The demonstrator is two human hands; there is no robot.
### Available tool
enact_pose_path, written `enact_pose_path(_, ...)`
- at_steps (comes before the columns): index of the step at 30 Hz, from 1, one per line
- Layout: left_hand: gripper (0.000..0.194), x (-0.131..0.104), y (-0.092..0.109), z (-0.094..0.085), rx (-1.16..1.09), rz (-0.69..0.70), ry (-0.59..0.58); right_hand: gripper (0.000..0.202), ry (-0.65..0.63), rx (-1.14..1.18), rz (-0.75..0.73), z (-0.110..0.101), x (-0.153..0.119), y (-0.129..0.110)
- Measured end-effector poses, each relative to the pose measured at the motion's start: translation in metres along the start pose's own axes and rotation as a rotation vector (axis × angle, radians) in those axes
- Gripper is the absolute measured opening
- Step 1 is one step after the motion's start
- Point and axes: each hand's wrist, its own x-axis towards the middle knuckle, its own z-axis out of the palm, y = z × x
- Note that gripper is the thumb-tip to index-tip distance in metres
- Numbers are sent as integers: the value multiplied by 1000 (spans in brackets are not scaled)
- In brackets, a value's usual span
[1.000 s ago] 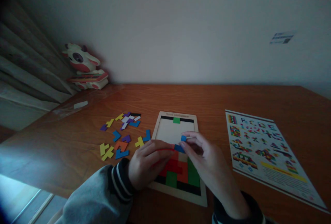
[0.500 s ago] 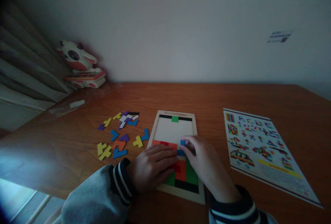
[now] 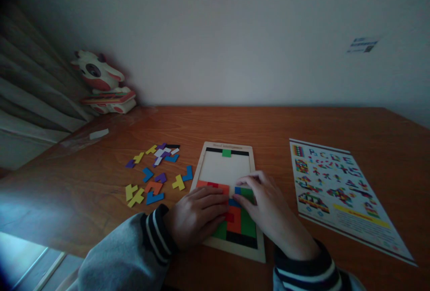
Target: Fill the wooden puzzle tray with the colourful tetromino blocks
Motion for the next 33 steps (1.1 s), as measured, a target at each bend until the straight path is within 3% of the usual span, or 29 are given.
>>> enact_pose_path(11,19,-2,0,-7,55,-54,83,24,-19,38,-8,-2,0,2)
enact_pose_path(18,28,-30,-43,-34,304,-393,124,30,-28,28,13,-3,2,0)
enact_pose_path(22,31,-44,-58,-41,304,-397,49,30,-20,17,14,-3,2,0)
enact_pose_path(33,28,-46,-59,-45,259,-390,61,30,-6,34,-4,-6,3,-3)
